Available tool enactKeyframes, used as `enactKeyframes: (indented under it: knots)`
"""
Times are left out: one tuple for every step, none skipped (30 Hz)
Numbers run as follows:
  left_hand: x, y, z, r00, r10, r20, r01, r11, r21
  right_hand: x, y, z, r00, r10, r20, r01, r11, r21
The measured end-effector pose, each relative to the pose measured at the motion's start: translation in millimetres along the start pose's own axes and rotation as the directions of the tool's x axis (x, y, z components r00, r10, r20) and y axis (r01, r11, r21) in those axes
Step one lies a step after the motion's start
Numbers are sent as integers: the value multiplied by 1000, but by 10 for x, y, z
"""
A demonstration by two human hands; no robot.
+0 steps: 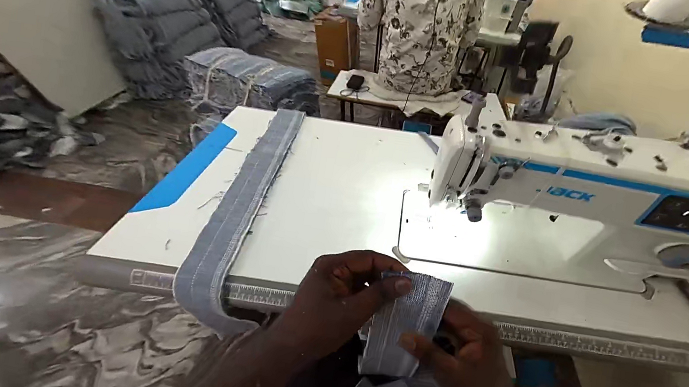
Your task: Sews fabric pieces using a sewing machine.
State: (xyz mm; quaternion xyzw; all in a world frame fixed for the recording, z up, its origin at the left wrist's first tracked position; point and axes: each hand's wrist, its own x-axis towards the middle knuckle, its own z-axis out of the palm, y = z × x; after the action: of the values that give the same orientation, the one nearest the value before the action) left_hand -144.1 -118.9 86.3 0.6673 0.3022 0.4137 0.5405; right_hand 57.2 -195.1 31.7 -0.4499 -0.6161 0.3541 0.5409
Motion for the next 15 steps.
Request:
enactKeyframes:
  knots:
    - [-34, -35, 8, 1000, -2, 9, 2, 1000, -21, 15, -48, -32, 998, -37, -41, 37, 999, -8]
    - [-53, -54, 24, 1000, -7, 15, 7, 999, -31, 58, -109, -65, 996, -49, -72, 49, 999, -7]
    - [-65, -59, 40, 1000, -11, 20, 12, 1000, -26, 108, -164, -95, 996, -41, -83, 42, 999, 5]
    - [-75, -62, 55, 1000, -13, 22, 13, 1000, -10, 148, -197, -107, 996, -30, -87, 31, 999, 13]
    - [-79, -70, 65, 1000, -7, 23, 7, 1000, -1, 176, -208, -103, 995, -30, -92, 32, 999, 21]
    - [-77, -75, 67, 1000, 9, 21, -9, 1000, 7, 193, -207, -94, 994, -40, -100, 42, 999, 21]
    - [-71, -76, 61, 999, 34, 21, -34, 999, 17, 206, -204, -85, 993, -53, -109, 55, 998, 17]
    - [-65, -77, 49, 998, 60, 22, -61, 998, 33, 216, -208, -83, 992, -65, -111, 67, 998, 14]
    - [-64, -76, 37, 996, 83, 23, -85, 995, 53, 226, -213, -81, 990, -83, -111, 85, 996, 12]
    - [-69, -81, 28, 994, 102, 24, -103, 993, 63, 232, -213, -81, 988, -109, -105, 111, 994, 13]
    - [-75, -91, 22, 993, 120, 24, -121, 991, 58, 236, -206, -83, 985, -142, -97, 144, 990, 14]
    - [-77, -104, 13, 991, 134, 25, -135, 990, 42, 242, -195, -91, 981, -177, -82, 178, 984, 14]
    - [-77, -122, -2, 989, 141, 31, -141, 990, 5, 247, -182, -102, 976, -207, -63, 208, 978, 20]
    - [-79, -143, -22, 988, 144, 47, -141, 989, -52, 249, -174, -112, 972, -230, -45, 231, 972, 30]
    - [-84, -160, -42, 987, 143, 69, -134, 984, -115, 248, -169, -125, 969, -245, -26, 246, 968, 46]
